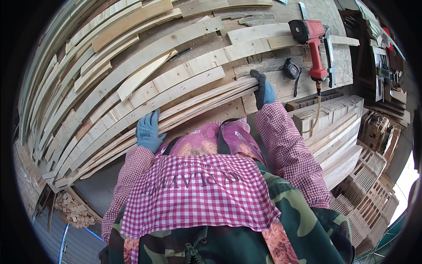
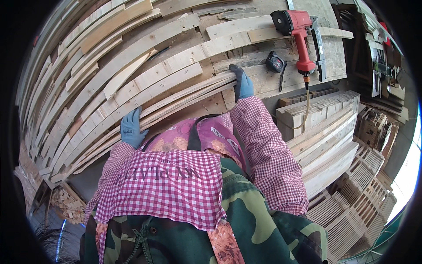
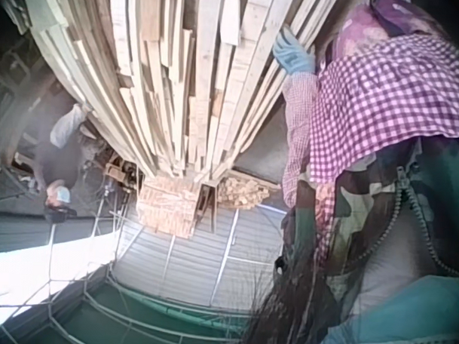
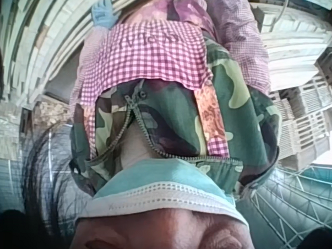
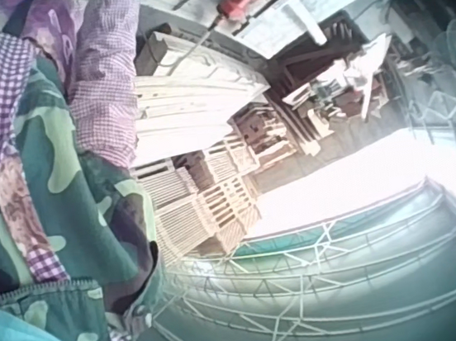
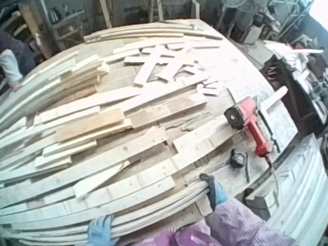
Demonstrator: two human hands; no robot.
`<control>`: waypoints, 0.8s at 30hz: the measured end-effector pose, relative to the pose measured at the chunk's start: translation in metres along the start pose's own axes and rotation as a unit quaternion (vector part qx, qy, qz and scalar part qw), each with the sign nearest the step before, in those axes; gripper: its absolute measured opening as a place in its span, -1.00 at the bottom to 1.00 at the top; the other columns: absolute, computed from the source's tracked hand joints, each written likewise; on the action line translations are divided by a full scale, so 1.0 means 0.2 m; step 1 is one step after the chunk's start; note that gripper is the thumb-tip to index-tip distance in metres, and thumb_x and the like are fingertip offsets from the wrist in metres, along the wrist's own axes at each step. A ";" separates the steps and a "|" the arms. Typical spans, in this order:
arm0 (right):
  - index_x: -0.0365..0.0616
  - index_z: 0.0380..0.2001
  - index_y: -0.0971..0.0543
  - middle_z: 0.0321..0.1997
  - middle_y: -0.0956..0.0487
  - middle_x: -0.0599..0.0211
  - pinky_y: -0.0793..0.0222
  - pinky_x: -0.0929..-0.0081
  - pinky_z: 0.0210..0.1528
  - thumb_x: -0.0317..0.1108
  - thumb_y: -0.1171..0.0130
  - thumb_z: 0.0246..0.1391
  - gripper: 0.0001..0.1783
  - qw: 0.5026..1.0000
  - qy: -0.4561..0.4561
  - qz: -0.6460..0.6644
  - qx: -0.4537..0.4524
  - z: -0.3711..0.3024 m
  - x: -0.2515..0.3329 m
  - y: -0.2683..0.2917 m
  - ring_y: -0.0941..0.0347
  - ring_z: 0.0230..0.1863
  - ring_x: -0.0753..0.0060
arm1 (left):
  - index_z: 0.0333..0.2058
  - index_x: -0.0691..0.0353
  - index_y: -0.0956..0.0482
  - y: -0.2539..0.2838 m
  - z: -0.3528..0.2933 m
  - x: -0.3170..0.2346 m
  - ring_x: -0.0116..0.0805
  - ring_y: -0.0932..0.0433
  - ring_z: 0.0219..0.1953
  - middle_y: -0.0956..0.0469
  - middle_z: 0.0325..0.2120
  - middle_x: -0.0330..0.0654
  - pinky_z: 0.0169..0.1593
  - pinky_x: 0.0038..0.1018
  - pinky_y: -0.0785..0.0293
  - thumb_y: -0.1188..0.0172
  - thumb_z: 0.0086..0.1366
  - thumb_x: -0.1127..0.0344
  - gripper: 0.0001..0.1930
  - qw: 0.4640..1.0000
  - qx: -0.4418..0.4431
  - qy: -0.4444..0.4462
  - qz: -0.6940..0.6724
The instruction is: The person measures and aligns wooden planks on a workbench, then uses a nail gun to fasten them together. The person repeatedly picks up planks, positions them, and secures them with nails.
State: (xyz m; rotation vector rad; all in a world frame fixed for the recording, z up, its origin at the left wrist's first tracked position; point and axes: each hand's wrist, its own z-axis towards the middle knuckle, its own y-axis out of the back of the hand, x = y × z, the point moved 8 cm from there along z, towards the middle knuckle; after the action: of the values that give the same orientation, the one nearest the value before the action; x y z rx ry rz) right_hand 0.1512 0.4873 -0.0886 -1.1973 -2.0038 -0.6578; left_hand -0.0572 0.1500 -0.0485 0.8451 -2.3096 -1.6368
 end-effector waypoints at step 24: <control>-0.04 0.16 -0.37 0.16 -0.39 0.30 -0.17 0.39 0.12 0.15 0.36 0.25 -0.36 0.990 0.023 -0.089 0.106 -0.04 -0.07 0.07 -0.25 0.17 0.32 | 0.07 0.08 -0.31 -0.07 -0.02 0.03 -0.15 -0.38 -0.03 -0.39 -0.05 -0.16 0.08 -0.30 -0.32 -0.40 -0.15 0.23 -0.27 0.999 0.014 -0.011 -0.046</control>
State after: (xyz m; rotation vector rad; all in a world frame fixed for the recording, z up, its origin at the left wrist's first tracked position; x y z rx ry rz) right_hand 0.1702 0.4814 -0.0932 -0.8787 -2.0982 -0.5356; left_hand -0.0550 0.1405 -0.0608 0.9577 -2.3461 -1.6627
